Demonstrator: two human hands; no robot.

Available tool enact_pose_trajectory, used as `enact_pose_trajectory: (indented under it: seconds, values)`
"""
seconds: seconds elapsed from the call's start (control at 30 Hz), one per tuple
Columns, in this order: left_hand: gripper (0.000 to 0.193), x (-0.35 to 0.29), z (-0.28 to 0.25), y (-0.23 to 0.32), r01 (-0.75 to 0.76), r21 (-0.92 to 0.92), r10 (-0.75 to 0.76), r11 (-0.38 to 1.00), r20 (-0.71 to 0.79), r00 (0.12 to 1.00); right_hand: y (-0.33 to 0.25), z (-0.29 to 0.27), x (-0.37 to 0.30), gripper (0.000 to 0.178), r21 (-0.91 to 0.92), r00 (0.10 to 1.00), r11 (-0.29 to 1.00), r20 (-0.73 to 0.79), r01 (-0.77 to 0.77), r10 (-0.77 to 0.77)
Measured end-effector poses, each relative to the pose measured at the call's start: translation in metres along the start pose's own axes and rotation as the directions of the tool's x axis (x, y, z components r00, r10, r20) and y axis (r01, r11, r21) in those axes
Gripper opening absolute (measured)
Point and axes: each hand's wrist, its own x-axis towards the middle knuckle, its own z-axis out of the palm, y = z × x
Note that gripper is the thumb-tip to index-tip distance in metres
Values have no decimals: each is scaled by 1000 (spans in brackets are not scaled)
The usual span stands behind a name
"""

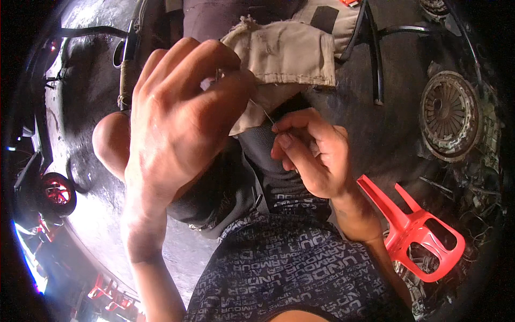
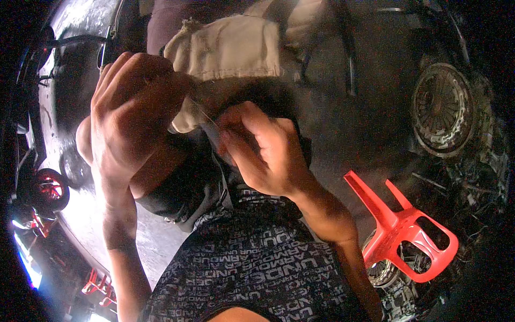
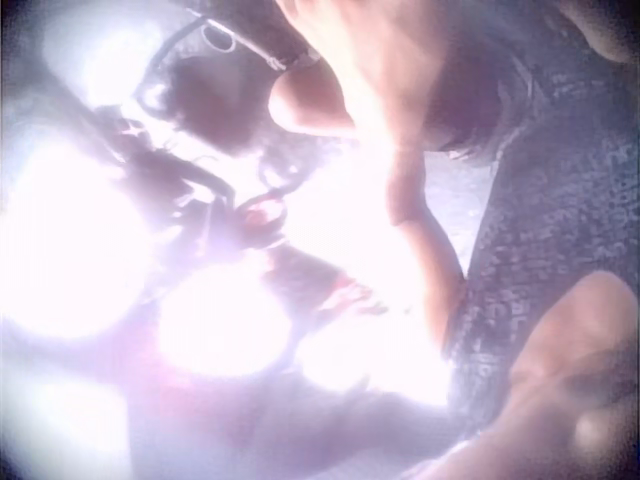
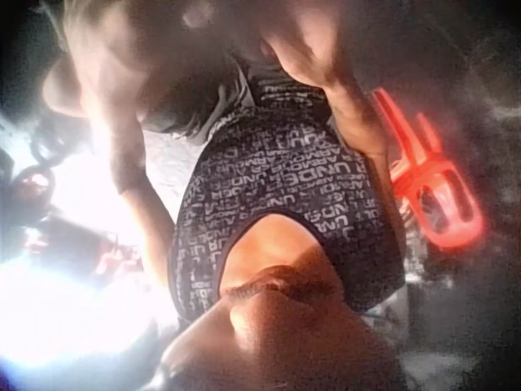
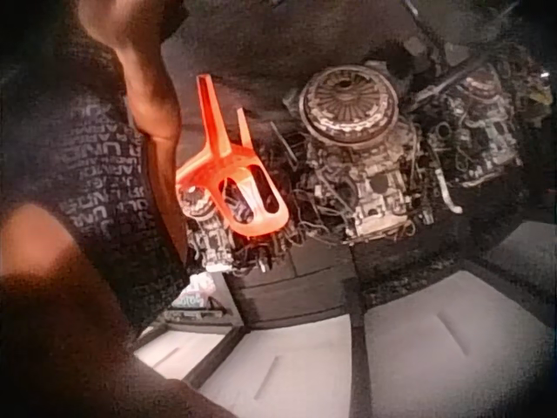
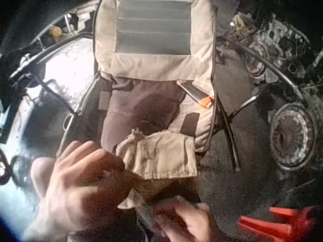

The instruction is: Repairing a tear in a folding chair's fabric by sewing on a patch using a needle and thread.

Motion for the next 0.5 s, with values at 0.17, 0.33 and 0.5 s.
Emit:
enact_pose_trajectory:
  seconds: [0.17,0.33,0.5]
  values:
    - [16,-2,5,-1,271,-262,-271,926,38,962,-7,4,6,2,-69,998,996,-44,47,-50]
    - [13,-4,2,-5,360,-346,-339,866,121,933,-14,11,20,8,-102,990,986,-42,131,-136]
    - [10,-3,-2,-1,447,-370,-412,814,175,894,-13,17,22,7,-124,992,985,-39,118,-124]
